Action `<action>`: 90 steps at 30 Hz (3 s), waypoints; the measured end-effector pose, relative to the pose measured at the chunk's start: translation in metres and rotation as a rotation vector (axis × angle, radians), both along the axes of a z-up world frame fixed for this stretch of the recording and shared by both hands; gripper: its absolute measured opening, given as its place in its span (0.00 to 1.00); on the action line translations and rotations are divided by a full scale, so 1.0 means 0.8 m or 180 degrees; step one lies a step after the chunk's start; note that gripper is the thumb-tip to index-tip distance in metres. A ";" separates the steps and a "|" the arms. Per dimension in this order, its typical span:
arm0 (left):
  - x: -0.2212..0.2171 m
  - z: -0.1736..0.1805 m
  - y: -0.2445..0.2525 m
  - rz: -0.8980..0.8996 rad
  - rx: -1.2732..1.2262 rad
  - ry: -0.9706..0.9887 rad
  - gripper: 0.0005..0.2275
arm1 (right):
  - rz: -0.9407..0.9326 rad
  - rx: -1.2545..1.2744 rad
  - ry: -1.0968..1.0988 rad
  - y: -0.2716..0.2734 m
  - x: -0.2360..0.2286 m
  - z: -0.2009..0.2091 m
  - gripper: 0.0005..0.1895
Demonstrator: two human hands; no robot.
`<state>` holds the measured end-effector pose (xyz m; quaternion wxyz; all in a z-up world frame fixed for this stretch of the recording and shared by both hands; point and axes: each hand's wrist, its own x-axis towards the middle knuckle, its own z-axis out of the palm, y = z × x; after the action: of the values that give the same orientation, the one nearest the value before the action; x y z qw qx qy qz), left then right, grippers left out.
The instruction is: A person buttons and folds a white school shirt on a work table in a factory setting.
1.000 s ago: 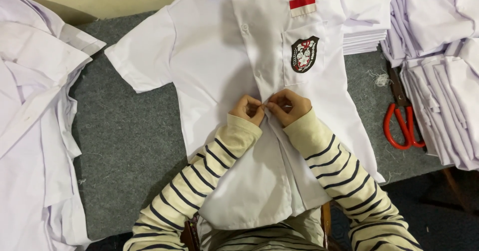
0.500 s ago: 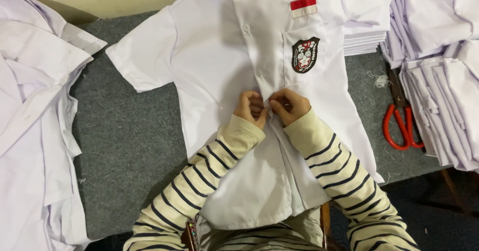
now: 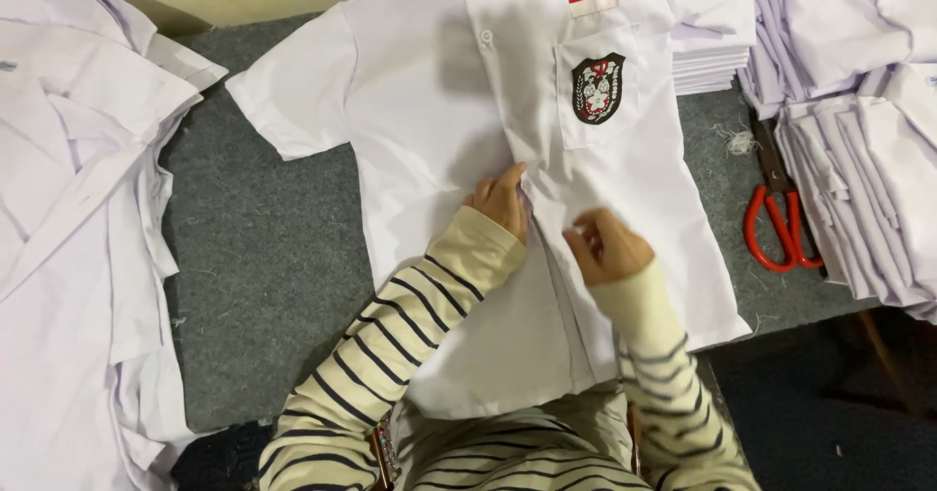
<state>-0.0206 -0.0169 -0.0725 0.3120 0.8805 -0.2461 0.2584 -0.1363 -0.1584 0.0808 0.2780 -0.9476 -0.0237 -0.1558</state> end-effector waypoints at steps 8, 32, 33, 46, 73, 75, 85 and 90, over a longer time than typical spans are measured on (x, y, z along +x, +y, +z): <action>-0.004 0.141 0.052 -0.0042 0.1150 -0.0053 0.08 | -0.0586 -0.0185 0.1258 0.032 -0.175 -0.107 0.24; 0.011 0.155 0.072 -0.0008 0.2133 0.1883 0.30 | -0.1338 0.1145 0.1953 0.025 -0.222 -0.069 0.15; 0.011 0.156 0.072 -0.0013 0.2139 0.1892 0.30 | -0.1341 0.1148 0.1963 0.026 -0.221 -0.069 0.15; 0.002 0.093 0.076 0.0117 0.1713 0.1249 0.25 | -0.0575 0.0263 0.0025 0.004 -0.210 -0.079 0.10; -0.391 0.086 0.183 0.2041 -0.2385 0.3018 0.14 | -0.0122 0.0335 0.0323 -0.021 -0.195 -0.084 0.18; -0.389 0.059 0.189 0.1895 -0.2022 0.2692 0.14 | -0.0126 0.0287 0.0305 -0.023 -0.195 -0.086 0.18; -0.296 0.109 0.195 0.1682 -0.1260 0.0631 0.17 | -0.0092 0.0397 0.0516 -0.030 -0.193 -0.088 0.21; -0.148 0.170 0.183 0.0462 -0.0647 0.0515 0.11 | -0.0095 0.0384 0.0492 -0.027 -0.194 -0.079 0.20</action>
<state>-0.1393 0.1292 0.0634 0.3988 0.8779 -0.1284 0.2321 -0.2915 -0.1799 0.0176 0.3331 -0.9386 0.0212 -0.0875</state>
